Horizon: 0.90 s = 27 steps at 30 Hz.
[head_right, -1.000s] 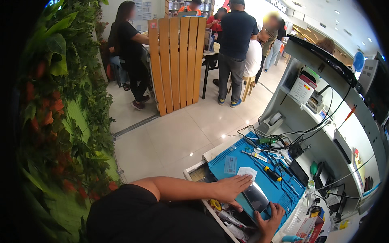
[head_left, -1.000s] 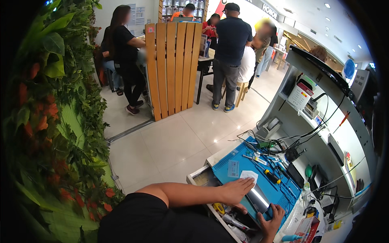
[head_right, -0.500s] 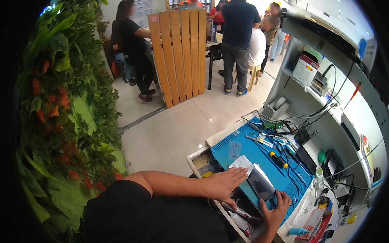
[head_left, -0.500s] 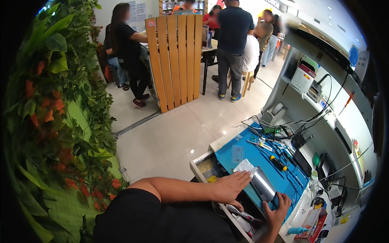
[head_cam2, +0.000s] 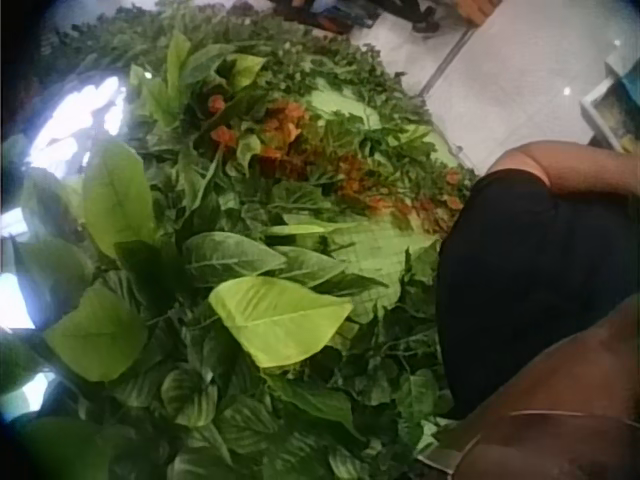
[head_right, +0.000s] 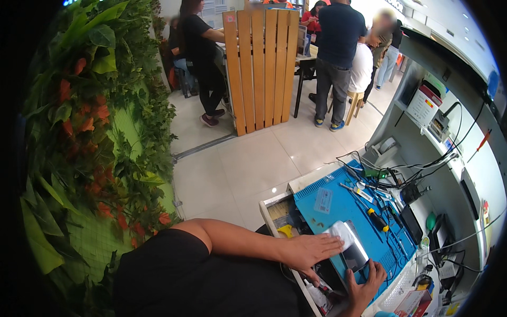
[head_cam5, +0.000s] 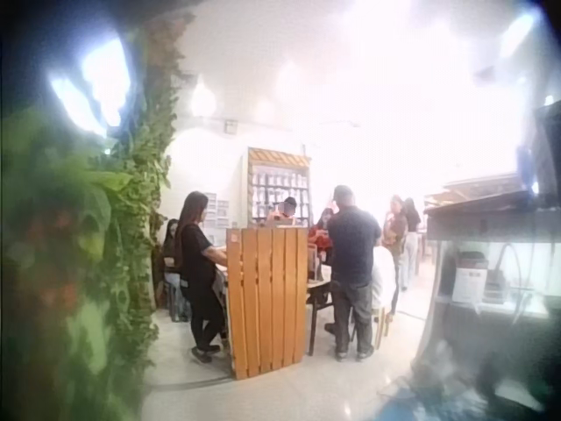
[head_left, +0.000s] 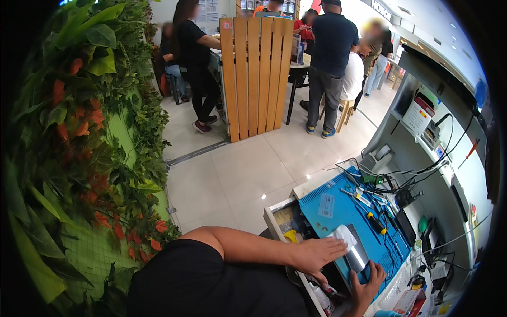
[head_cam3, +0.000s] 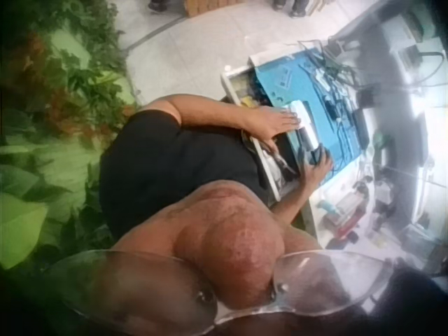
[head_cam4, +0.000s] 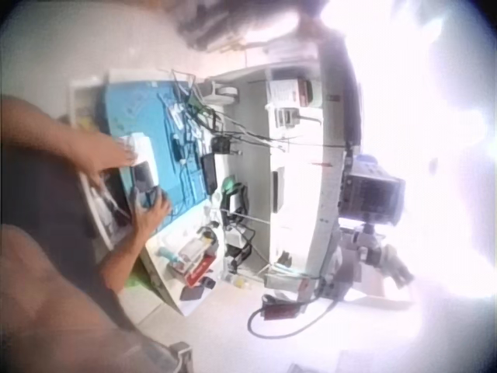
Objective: The person applies adhesive from a tube to the internal frame of a mobile phone, presses a back panel onto the frame, and wipes the device with a cloth and liquid.
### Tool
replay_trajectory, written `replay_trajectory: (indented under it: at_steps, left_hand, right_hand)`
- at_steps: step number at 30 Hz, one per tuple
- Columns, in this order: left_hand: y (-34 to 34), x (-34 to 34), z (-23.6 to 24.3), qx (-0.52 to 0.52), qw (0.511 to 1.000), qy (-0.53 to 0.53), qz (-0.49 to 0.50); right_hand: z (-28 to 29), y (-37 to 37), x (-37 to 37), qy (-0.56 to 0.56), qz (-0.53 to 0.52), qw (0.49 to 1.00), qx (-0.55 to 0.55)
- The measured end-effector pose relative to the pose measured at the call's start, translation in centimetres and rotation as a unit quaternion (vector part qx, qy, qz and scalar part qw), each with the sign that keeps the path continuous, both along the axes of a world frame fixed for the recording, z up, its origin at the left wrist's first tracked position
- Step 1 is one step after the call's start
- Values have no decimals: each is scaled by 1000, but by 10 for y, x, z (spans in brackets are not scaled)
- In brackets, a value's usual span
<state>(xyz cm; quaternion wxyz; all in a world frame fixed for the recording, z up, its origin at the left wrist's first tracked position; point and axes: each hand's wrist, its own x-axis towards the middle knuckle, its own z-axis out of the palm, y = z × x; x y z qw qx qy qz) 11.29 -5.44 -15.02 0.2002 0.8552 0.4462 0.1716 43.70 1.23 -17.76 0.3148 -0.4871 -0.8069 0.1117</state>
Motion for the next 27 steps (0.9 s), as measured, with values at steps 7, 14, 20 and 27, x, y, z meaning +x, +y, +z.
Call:
replay_trajectory:
  at_steps: [7, 14, 20, 27]
  left_hand:
    - [17, -4, -1, 84, 994, -9, 73]
    - [15, -2, -20, 73, 995, 20, 57]
    - [5, 14, -19, 58, 997, 36, 31]
    - [2, 38, -27, 101, 995, -10, 18]
  right_hand:
    - [-4, 5, 6, 5, 10, 1000, 6]
    - [-1, 2, 2, 5, 10, 1000, -4]
    - [-4, 2, 3, 7, 8, 1000, 8]
    - [-7, 10, 8, 3, 43, 999, 17]
